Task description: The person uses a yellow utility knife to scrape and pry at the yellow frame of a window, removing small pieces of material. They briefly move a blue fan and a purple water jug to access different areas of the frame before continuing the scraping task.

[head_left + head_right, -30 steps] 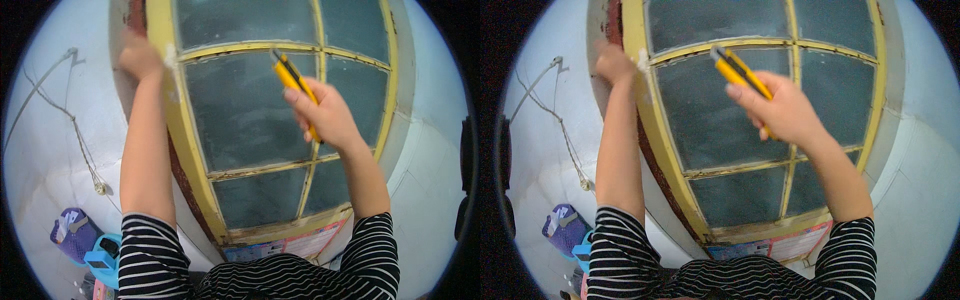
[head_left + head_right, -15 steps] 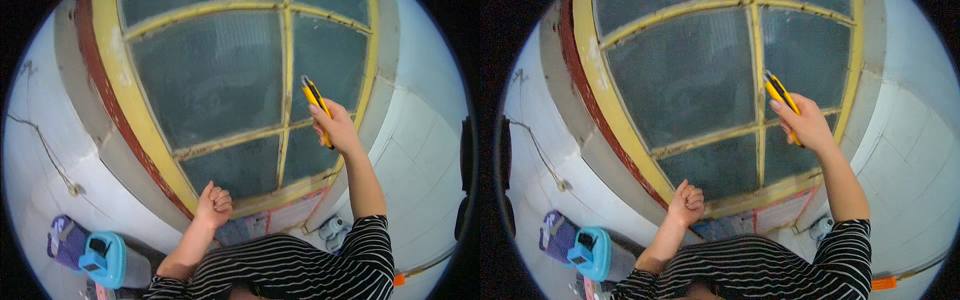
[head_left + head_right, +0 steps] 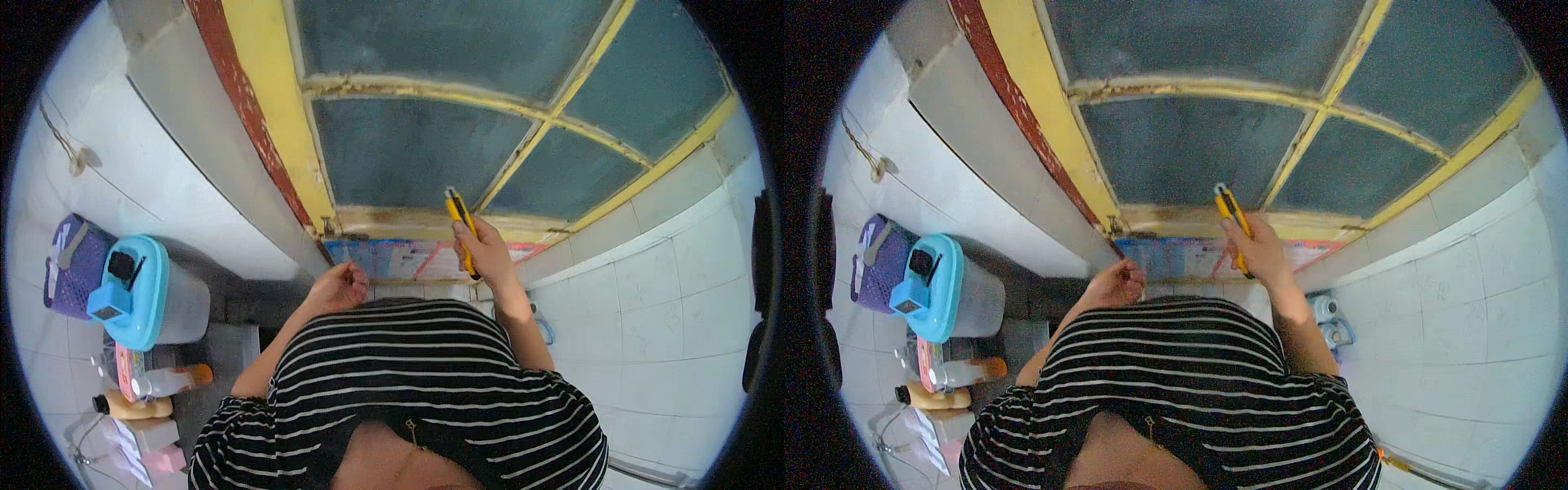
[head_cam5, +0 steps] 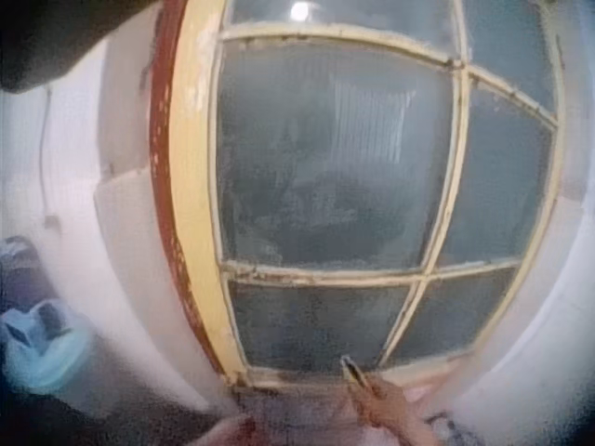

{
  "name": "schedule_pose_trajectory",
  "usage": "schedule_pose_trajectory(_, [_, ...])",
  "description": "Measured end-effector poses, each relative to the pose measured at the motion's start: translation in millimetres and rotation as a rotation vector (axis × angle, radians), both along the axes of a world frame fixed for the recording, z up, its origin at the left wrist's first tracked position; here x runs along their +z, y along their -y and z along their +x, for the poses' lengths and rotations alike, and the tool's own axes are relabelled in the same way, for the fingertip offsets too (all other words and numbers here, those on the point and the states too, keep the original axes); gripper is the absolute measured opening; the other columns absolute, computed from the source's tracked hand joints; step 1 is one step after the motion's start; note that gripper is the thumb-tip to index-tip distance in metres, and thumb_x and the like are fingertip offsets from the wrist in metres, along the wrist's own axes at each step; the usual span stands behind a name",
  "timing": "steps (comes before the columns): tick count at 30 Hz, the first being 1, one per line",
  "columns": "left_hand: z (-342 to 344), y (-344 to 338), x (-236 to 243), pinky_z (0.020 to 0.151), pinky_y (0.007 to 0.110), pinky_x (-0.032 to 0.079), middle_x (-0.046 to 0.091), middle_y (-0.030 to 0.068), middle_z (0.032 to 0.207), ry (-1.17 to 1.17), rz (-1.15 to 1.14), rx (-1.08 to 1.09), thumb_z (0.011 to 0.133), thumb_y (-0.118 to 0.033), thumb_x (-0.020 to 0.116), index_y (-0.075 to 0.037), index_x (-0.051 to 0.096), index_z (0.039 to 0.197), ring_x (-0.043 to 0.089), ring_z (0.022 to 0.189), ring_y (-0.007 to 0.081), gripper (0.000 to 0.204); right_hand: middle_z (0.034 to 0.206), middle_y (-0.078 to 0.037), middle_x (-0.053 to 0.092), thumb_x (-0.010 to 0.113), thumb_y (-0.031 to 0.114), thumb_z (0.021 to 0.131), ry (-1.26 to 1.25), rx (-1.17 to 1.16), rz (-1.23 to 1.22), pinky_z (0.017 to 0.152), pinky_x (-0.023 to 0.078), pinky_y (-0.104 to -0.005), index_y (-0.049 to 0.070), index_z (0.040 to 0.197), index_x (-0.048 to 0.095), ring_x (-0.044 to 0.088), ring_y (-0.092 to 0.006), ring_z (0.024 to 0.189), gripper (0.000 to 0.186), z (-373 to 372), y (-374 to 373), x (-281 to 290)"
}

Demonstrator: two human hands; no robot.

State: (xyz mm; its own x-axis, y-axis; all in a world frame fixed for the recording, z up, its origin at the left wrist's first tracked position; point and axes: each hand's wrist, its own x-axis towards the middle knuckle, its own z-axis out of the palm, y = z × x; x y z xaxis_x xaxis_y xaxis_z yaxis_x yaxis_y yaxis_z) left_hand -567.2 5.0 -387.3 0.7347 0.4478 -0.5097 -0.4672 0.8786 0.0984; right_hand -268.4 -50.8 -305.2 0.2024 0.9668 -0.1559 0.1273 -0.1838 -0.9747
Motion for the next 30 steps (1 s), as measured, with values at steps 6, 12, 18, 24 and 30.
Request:
schedule_pose_trajectory(6, [-16.0,4.7,-46.3,0.068,0.027,0.049,0.056,0.0057,0.085,-0.236,0.076,0.177,0.100,-0.019,0.046,0.000,0.056,0.105,0.055,0.075,0.0171,0.022,0.065,-0.008,0.062,0.059,0.042,0.092,0.289,0.175,-0.194,0.052,0.049,-0.0327,0.000,0.101,0.058,0.063,-0.0187,0.055,0.042,-22.6,5.3,-44.6])
schedule_pose_trajectory(12, [-30.2,1.2,-59.4,0.079,0.026,0.052,0.059,0.0085,0.104,-0.275,0.103,0.214,0.099,-0.008,0.048,0.004,0.050,0.127,0.058,0.085,0.0171,0.031,0.077,-0.014,0.064,0.059,0.040,0.091,0.363,0.257,-0.159,0.062,0.050,-0.0387,0.002,0.107,0.059,0.064,-0.0250,0.066,0.041,-34.1,16.6,-97.1])
schedule_pose_trajectory(18, [-19.8,-5.5,-57.1,0.083,0.028,0.050,0.056,0.0086,0.105,-0.264,0.098,0.190,0.096,-0.002,0.049,0.002,0.047,0.131,0.057,0.092,0.0192,0.035,0.078,-0.016,0.064,0.061,0.039,0.089,0.427,0.181,-0.110,0.065,0.049,-0.0415,0.001,0.098,0.060,0.063,-0.0298,0.070,0.039,-26.9,27.7,-115.1])
schedule_pose_trajectory(24, [-19.9,-17.2,-68.3,0.084,0.028,0.050,0.056,0.0092,0.109,-0.209,0.161,0.061,0.093,0.000,0.052,0.002,0.047,0.131,0.056,0.097,0.0190,0.038,0.069,-0.010,0.063,0.066,0.033,0.088,0.491,0.125,-0.066,0.057,0.050,-0.0337,0.002,0.097,0.060,0.064,-0.0198,0.061,0.033,-29.4,46.1,-116.4])
schedule_pose_trajectory(30, [-9.3,-24.8,-63.9,0.088,0.030,0.050,0.051,0.0110,0.122,-0.149,0.098,-0.046,0.091,0.010,0.038,0.003,0.040,0.137,0.056,0.103,0.0211,0.046,0.070,-0.011,0.064,0.067,0.035,0.087,0.582,0.045,-0.049,0.058,0.050,-0.0351,0.001,0.095,0.060,0.064,-0.0225,0.062,0.035,-33.3,72.7,-116.8])
